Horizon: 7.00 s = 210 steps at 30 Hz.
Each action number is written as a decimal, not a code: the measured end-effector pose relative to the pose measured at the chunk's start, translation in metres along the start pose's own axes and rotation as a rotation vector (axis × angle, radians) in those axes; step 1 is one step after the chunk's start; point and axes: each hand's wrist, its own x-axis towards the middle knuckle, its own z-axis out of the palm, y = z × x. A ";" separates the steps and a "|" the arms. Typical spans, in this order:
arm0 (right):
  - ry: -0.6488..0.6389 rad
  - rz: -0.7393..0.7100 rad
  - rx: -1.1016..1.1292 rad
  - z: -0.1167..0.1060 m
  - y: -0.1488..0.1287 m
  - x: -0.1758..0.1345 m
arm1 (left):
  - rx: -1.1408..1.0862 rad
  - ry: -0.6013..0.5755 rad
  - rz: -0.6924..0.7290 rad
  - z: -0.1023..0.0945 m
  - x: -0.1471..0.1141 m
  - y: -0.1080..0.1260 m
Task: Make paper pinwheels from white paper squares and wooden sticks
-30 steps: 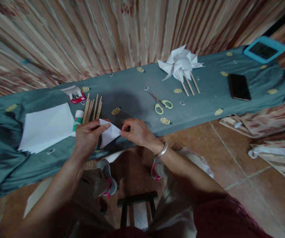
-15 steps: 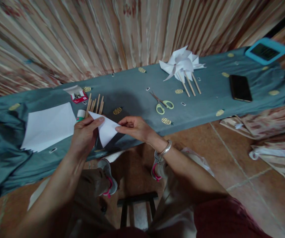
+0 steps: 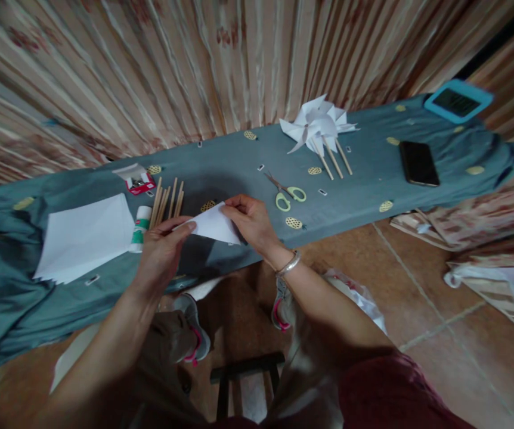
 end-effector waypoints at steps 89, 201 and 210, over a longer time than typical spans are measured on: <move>-0.398 -0.248 -0.560 0.005 -0.003 -0.005 | 0.450 -0.247 0.088 -0.013 -0.008 -0.002; -0.118 0.224 0.295 0.019 0.004 0.003 | -0.245 -0.107 -0.002 -0.007 0.017 -0.003; -0.108 0.201 0.271 0.016 0.009 0.004 | -0.334 -0.112 -0.024 -0.008 0.017 -0.002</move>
